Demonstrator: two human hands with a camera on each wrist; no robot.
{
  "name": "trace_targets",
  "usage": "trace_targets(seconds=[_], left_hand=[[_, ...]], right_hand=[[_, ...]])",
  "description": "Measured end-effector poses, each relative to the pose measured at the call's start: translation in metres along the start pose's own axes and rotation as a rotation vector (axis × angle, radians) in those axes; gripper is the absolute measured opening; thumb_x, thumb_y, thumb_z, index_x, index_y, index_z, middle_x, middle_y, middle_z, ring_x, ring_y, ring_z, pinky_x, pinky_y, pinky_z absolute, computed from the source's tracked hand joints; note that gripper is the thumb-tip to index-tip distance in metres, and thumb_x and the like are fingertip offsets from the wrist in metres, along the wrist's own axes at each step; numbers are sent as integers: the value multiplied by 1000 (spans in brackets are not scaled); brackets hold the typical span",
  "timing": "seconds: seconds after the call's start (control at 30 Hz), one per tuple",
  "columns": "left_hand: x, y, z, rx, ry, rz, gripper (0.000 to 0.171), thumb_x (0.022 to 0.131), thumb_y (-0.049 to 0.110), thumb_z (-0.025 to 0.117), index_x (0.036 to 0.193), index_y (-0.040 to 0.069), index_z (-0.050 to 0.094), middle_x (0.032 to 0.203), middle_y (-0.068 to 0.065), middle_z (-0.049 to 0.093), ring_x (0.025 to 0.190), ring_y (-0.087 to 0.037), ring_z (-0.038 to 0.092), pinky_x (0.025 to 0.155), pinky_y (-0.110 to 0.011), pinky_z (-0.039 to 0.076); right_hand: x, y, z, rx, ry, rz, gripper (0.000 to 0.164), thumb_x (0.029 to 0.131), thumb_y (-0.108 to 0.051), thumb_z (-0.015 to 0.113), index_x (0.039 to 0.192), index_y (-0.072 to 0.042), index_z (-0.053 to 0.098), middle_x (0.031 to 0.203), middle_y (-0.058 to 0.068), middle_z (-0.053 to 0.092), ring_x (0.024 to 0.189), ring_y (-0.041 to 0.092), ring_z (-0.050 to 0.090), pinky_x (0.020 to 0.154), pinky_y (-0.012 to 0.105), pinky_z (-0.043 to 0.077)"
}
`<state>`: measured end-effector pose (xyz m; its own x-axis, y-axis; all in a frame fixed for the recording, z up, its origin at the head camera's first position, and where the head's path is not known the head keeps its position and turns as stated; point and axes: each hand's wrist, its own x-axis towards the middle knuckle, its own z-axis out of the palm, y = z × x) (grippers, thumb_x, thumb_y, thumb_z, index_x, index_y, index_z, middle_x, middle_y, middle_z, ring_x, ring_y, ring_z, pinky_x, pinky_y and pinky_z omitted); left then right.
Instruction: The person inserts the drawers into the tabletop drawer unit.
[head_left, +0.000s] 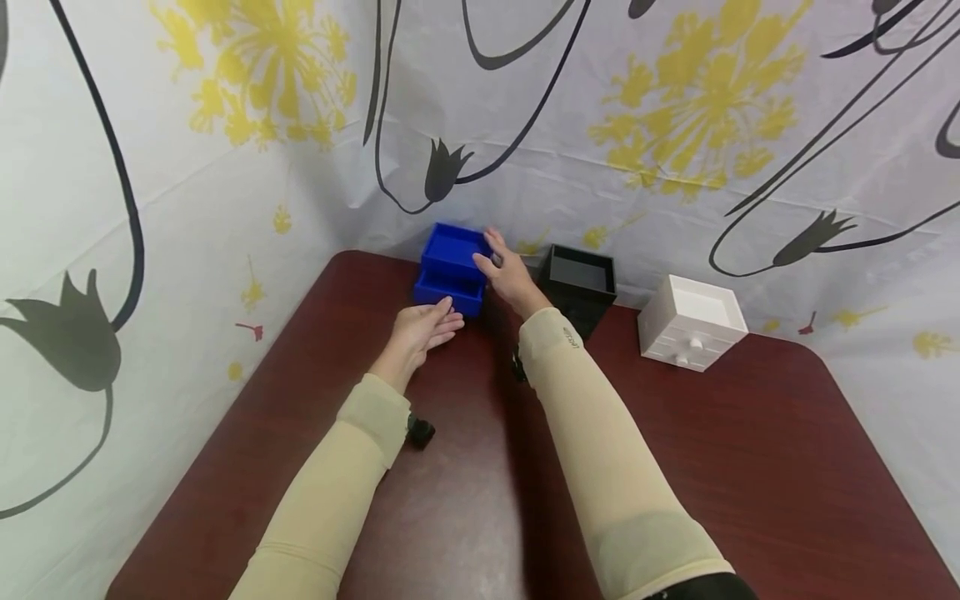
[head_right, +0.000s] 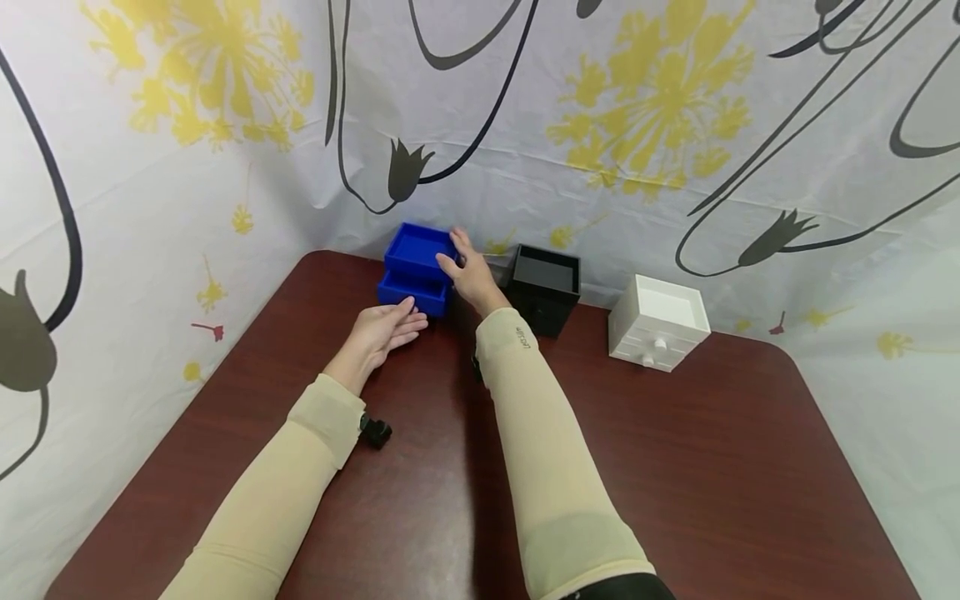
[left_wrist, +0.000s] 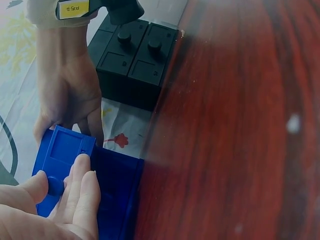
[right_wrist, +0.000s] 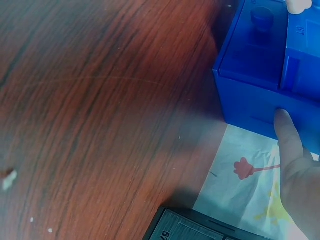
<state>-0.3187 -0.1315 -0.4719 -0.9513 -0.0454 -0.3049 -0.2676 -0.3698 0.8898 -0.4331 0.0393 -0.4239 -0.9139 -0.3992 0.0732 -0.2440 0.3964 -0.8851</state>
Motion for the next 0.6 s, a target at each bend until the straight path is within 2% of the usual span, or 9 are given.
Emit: trace_targets(seconds=[0.27,0.47,0.6], left_hand=[[1,0,1,15,11,-6,47,99,34,68,130,-1,64,116,-16,73,102,-21,74,87,-31,58],[2,2,2,5,13,-3,46,99,33,68,128,-2,64,117,-18,73,101,-22,74,87,-32,58],[3,2,3,7,12,-4,46,99,34,68,128,-2,64,116,-17,73,101,-21,74,87,-31,58]], right_hand=[[-1,-1,0,-7,-1,14,67,106,-37,54,163,-20,24,169,-15,12,154,26,21,118,40,32],[-2,-1,0,4,-2,22,66,106,-37,54,163,-21,24,168,-17,12,154,24,21,105,44,47],[-2,-2,-1,-4,5,16,66,106,-37,54,163,-20,25,168,-16,13,153,24,22,107,43,46]])
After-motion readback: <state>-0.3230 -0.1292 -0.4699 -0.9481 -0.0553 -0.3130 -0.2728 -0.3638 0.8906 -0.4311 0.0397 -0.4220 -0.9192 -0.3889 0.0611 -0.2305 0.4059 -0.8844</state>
